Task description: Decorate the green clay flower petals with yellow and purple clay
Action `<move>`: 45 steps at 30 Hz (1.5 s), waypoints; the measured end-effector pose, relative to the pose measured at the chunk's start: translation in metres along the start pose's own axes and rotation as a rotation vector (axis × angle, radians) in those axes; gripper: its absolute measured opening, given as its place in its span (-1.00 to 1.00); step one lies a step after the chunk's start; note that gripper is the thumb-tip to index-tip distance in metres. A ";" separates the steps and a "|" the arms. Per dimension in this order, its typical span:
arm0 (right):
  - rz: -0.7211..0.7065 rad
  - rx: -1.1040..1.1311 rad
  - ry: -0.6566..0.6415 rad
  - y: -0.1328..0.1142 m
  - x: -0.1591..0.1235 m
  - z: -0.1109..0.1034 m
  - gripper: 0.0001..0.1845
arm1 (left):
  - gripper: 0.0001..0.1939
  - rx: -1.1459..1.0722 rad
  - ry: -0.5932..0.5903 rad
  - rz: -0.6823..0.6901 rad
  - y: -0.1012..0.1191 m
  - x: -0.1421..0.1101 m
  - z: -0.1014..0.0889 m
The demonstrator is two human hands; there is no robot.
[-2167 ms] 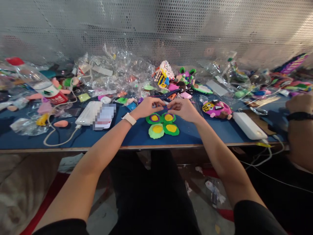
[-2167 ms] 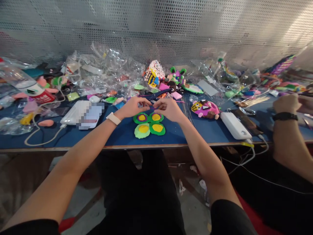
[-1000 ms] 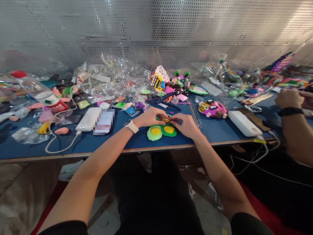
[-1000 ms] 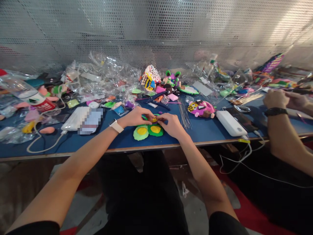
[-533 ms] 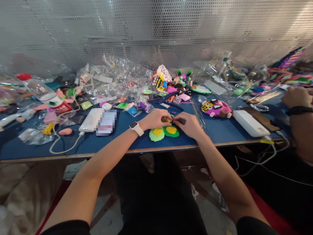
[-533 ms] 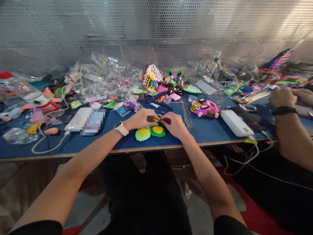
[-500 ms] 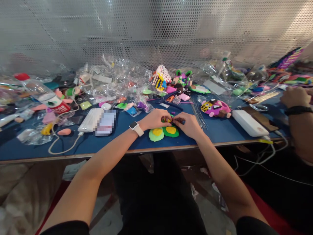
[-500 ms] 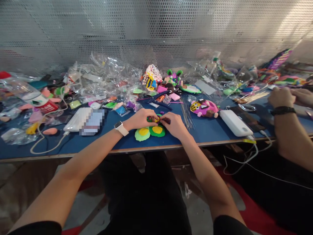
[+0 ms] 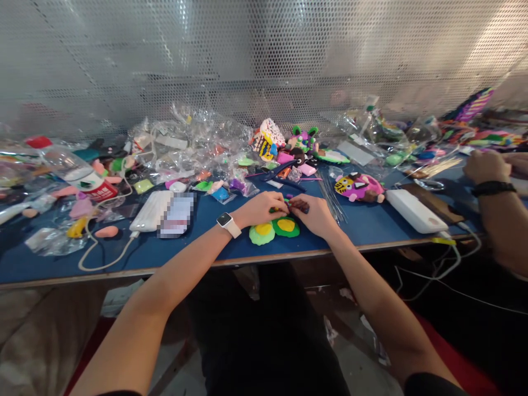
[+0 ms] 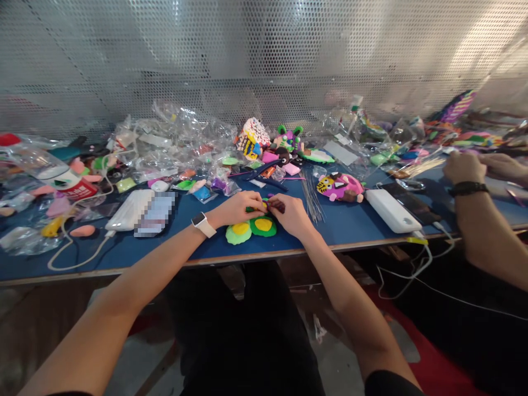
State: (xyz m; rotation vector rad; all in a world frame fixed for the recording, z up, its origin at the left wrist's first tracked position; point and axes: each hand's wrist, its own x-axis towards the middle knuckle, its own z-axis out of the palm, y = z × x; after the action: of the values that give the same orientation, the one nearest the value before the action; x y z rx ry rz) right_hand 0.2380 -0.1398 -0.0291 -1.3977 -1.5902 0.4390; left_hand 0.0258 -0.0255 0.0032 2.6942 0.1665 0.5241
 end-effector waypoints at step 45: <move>-0.269 -0.192 -0.100 0.000 -0.007 0.001 -0.59 | -0.54 -0.108 -0.052 -0.123 -0.017 -0.012 -0.024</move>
State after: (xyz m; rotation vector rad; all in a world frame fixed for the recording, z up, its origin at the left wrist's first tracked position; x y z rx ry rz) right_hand 0.2364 -0.1460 -0.0327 -1.2922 -1.9126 0.2022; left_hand 0.0052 -0.0035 0.0133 2.5699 0.2797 0.4134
